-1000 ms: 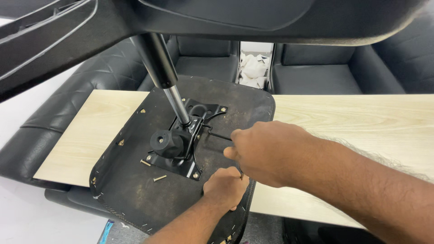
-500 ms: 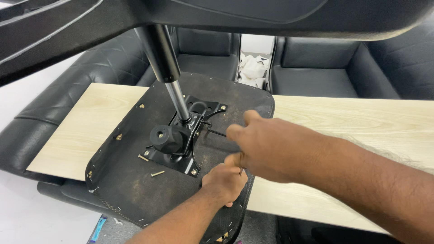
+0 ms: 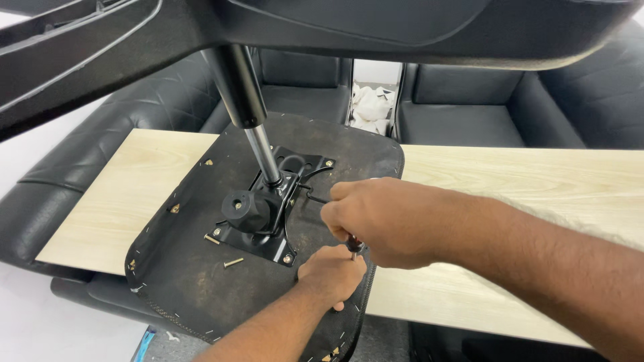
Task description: The person uses a screwdriver to tighten screws on the underside of an office chair seat, securing the metal mounting plate to the seat base. The person works methodically on each screw hole around the central gas lift column.
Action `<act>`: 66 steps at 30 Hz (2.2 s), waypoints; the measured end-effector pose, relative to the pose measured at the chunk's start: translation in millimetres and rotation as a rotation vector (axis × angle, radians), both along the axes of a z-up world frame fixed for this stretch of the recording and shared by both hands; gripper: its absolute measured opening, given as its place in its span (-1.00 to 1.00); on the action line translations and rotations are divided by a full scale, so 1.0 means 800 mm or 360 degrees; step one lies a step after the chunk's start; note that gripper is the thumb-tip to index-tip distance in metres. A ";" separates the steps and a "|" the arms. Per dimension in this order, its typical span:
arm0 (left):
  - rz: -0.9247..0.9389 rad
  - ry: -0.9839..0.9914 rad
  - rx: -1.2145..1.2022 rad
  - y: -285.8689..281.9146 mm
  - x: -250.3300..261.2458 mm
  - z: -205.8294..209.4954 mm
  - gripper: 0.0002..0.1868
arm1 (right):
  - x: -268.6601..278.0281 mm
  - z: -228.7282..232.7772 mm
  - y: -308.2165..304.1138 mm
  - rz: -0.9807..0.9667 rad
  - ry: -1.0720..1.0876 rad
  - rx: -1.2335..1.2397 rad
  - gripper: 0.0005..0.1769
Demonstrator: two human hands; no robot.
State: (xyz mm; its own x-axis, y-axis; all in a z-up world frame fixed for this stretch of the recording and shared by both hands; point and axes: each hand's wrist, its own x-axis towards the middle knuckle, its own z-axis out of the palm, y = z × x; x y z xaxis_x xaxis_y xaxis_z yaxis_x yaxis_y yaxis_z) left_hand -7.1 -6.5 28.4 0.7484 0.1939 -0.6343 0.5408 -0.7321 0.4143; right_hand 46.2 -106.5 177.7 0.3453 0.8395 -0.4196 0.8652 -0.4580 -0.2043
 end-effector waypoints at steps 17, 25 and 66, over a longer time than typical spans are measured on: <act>-0.0464 -0.0214 0.0500 0.000 0.002 -0.019 -0.49 | 0.009 -0.019 -0.013 0.0144 -0.0145 0.0016 -0.68; -0.0384 -0.0280 0.0354 0.003 0.007 -0.041 -0.50 | 0.011 -0.013 -0.003 -0.0147 -0.0306 -0.0518 -0.71; -0.1797 -0.0644 0.0749 0.016 0.021 -0.025 -0.77 | -0.024 -0.038 -0.076 -0.0883 0.0381 0.0090 -0.83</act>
